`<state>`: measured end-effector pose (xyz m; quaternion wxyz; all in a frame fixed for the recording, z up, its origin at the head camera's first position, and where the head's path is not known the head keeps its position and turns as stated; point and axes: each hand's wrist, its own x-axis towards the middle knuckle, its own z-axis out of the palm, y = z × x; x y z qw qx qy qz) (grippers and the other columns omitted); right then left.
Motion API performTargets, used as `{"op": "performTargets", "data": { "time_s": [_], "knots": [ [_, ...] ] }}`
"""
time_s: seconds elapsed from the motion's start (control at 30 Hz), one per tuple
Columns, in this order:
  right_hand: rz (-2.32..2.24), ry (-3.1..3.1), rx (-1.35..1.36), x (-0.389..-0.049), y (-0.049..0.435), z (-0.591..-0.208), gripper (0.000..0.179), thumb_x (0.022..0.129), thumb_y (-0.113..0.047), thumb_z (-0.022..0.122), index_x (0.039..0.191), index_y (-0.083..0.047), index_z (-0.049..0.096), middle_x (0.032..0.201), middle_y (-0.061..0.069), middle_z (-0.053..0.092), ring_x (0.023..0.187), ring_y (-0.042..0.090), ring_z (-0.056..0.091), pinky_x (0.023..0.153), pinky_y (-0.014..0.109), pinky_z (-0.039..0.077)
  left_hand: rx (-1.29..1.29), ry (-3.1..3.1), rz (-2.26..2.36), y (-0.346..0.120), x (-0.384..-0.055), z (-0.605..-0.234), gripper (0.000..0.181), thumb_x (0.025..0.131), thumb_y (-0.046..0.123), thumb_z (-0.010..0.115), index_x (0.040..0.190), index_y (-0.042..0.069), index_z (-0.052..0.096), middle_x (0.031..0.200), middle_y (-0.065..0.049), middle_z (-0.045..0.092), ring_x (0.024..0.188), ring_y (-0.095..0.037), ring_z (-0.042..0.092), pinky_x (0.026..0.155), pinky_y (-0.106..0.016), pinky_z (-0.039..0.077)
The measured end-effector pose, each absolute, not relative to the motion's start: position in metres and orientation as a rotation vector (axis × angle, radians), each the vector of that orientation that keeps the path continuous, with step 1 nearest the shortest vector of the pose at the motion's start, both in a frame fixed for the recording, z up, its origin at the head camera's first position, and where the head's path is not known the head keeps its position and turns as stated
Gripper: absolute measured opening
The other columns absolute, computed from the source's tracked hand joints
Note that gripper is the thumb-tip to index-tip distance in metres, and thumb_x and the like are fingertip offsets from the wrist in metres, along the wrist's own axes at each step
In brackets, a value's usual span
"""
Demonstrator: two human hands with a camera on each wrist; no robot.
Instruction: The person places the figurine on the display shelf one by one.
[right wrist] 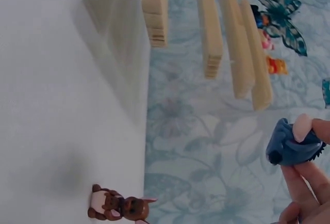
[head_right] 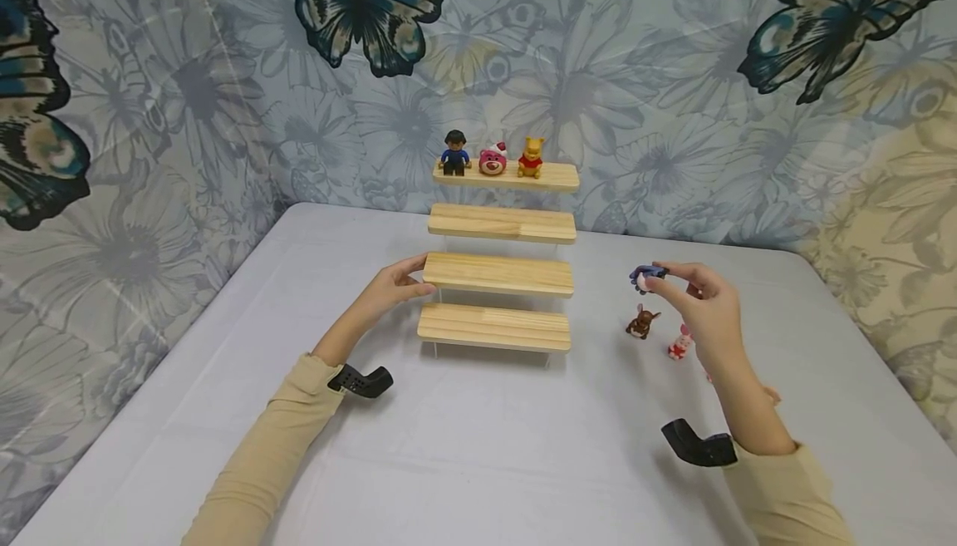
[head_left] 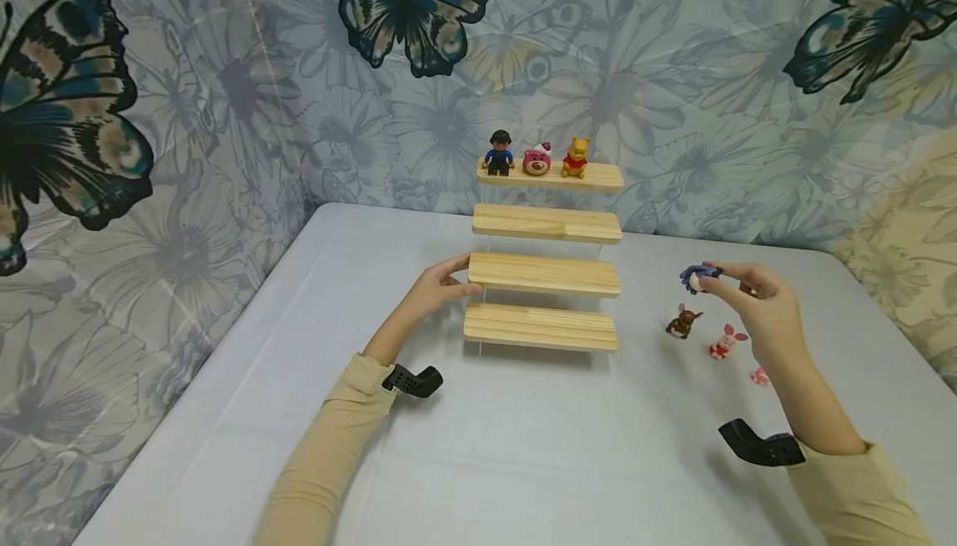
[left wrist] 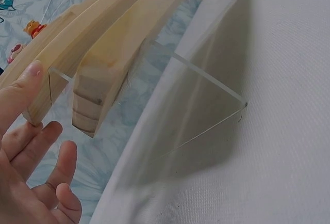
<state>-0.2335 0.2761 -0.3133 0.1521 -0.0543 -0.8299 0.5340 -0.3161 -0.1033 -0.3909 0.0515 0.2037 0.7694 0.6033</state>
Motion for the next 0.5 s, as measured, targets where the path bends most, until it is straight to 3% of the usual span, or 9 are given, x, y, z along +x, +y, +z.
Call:
{"op": "performTargets", "data": {
  "time_s": [0.1,0.17,0.23,0.33,0.5],
  "knots": [
    [1.526,-2.39,-0.191,-0.235,0.275,-0.313,0.036,0.07,-0.029,0.059,0.099,-0.009,0.053,0.094,0.0,0.037,0.078,0.009,0.03,0.04,0.028,0.021,0.613,2.346,1.833,-0.104,-0.315,-0.391,0.065,0.066,0.032,0.061,0.122,0.018,0.032,0.113,0.001,0.04,0.073,-0.016,0.049,0.065,-0.033,0.038],
    [1.562,-2.359,-0.194,-0.236,0.273,-0.312,0.035,0.07,-0.029,0.058,0.099,-0.009,0.052,0.101,-0.001,0.039,0.089,0.012,0.029,0.049,0.026,0.027,0.616,2.346,1.832,-0.104,-0.315,-0.391,0.065,0.066,0.031,0.061,0.122,0.017,0.031,0.113,0.0,0.04,0.073,-0.017,0.05,0.065,-0.03,0.038],
    [1.609,-2.315,-0.182,-0.237,0.272,-0.311,0.034,0.071,-0.028,0.058,0.099,-0.009,0.052,0.101,0.001,0.041,0.091,0.012,0.032,0.061,0.027,0.029,0.617,2.34,1.833,-0.104,-0.316,-0.391,0.066,0.066,0.031,0.061,0.123,0.016,0.031,0.113,0.0,0.04,0.074,-0.017,0.05,0.065,-0.029,0.038],
    [1.68,-2.243,-0.168,-0.239,0.271,-0.309,0.034,0.071,-0.026,0.059,0.099,-0.009,0.053,0.097,0.002,0.045,0.088,0.011,0.036,0.075,0.033,0.023,0.608,2.324,1.835,-0.104,-0.316,-0.39,0.066,0.066,0.03,0.061,0.123,0.015,0.031,0.113,0.0,0.04,0.074,-0.016,0.05,0.065,-0.03,0.038],
    [1.679,-2.228,-0.161,-0.242,0.268,-0.307,0.035,0.071,-0.026,0.059,0.102,-0.01,0.054,0.099,0.001,0.047,0.09,0.011,0.037,0.08,0.037,0.021,0.593,2.302,1.831,-0.104,-0.309,-0.38,0.064,0.068,0.025,0.061,0.123,0.011,0.03,0.114,0.0,0.039,0.077,-0.017,0.049,0.068,-0.037,0.036]
  ]
}}
